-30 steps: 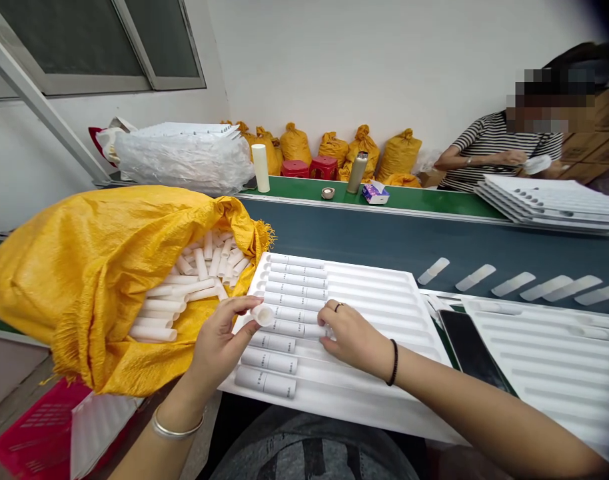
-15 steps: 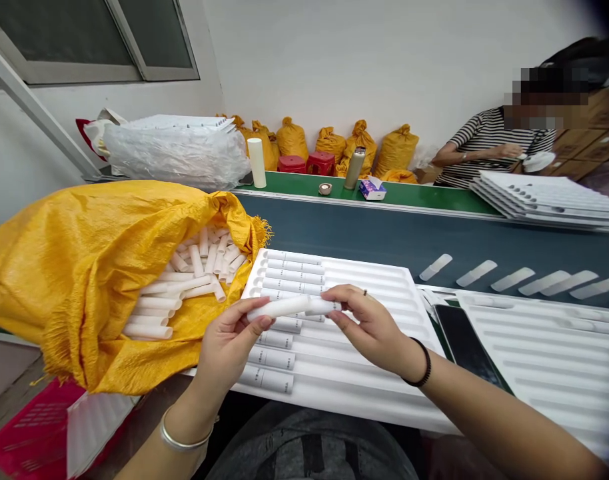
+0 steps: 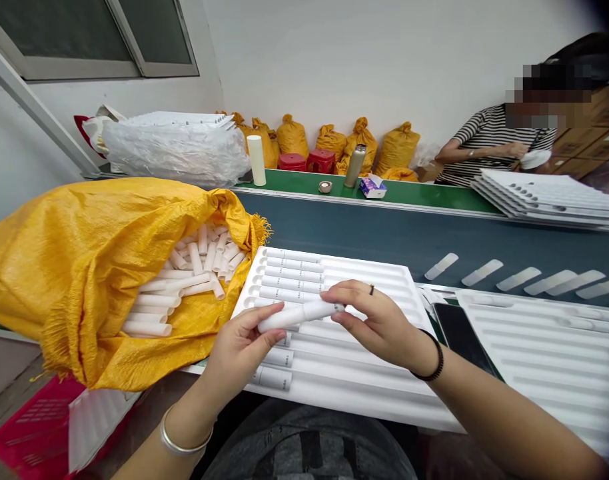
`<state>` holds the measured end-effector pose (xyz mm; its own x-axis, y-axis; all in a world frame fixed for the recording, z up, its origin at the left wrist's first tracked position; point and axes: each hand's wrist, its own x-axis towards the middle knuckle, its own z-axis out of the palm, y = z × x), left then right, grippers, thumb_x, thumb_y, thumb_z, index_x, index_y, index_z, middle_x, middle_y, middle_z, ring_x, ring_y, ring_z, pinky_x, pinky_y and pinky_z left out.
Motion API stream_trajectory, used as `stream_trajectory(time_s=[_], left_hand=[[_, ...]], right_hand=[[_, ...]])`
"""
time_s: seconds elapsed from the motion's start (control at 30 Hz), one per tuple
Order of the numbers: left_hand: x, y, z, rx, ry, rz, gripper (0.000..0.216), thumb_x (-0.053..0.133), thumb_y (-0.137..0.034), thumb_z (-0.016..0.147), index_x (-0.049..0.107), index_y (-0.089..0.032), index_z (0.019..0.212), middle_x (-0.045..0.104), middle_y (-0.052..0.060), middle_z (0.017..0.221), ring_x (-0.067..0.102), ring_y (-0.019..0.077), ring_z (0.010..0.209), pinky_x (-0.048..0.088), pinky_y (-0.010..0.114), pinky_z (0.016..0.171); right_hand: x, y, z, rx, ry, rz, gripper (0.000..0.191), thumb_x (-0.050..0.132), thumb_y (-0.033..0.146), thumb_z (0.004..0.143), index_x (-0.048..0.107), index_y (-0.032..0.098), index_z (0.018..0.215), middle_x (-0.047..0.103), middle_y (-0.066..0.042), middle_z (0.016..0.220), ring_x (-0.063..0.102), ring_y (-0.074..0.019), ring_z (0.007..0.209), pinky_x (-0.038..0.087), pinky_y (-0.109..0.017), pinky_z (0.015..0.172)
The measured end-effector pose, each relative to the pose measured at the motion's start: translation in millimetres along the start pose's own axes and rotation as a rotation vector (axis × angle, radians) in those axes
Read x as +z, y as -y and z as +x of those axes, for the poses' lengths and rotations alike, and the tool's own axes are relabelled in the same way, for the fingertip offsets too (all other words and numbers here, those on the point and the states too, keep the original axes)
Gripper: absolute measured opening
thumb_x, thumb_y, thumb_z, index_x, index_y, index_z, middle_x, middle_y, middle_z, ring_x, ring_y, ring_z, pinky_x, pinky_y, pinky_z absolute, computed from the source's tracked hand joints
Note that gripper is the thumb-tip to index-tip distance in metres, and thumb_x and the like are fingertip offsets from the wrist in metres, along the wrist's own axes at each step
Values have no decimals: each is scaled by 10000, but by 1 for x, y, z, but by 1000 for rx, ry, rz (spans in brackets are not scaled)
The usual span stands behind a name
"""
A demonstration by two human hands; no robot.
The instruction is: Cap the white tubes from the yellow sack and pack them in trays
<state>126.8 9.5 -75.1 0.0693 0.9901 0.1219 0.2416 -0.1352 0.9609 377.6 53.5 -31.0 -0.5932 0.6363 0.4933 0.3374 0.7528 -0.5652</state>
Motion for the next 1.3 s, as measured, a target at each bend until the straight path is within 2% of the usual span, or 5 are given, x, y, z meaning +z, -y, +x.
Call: stream_trajectory(time_s=[0.3, 0.57, 0.7, 1.0, 1.3], left_hand=[[5, -10, -1, 594, -98, 514, 389, 609, -128, 833, 582, -197, 1214, 680, 67, 1050, 639, 162, 959, 508, 253, 868], [16, -3, -8, 591, 100, 562, 403, 564, -211, 880, 507, -206, 1279, 687, 64, 1055, 643, 160, 961, 508, 245, 841], [-21, 22, 20, 387, 95, 864, 549, 510, -410, 890, 433, -129, 1355, 638, 134, 1196, 616, 235, 1060, 485, 331, 903], [-139, 84, 76, -17, -121, 1264, 357, 408, -171, 795, 677, -67, 1005, 609, 249, 959, 566, 400, 950, 423, 526, 812], [-119, 93, 63, 76, 7, 1079, 301, 446, -171, 790, 695, -136, 955, 652, 126, 926, 595, 257, 905, 448, 371, 877]], right_hand=[[11, -4, -4, 219, 22, 60, 254, 501, 301, 919, 562, 201, 1145, 666, -75, 985, 622, -166, 810, 510, -294, 717], [24, -2, -17, 114, 193, -190, 222, 581, 292, 878, 613, 175, 1064, 644, -102, 976, 596, -205, 897, 483, -316, 788], [2, -52, -10, 538, 193, -592, 172, 633, 326, 801, 652, 182, 892, 639, -87, 911, 582, -216, 869, 446, -301, 774], [-99, -176, -51, 1225, 34, -744, 186, 610, 249, 769, 664, 74, 801, 649, -149, 734, 607, -203, 657, 421, -278, 581], [-109, -127, -35, 1174, 295, -683, 152, 591, 167, 760, 696, 77, 699, 676, -205, 773, 652, -332, 774, 480, -399, 683]])
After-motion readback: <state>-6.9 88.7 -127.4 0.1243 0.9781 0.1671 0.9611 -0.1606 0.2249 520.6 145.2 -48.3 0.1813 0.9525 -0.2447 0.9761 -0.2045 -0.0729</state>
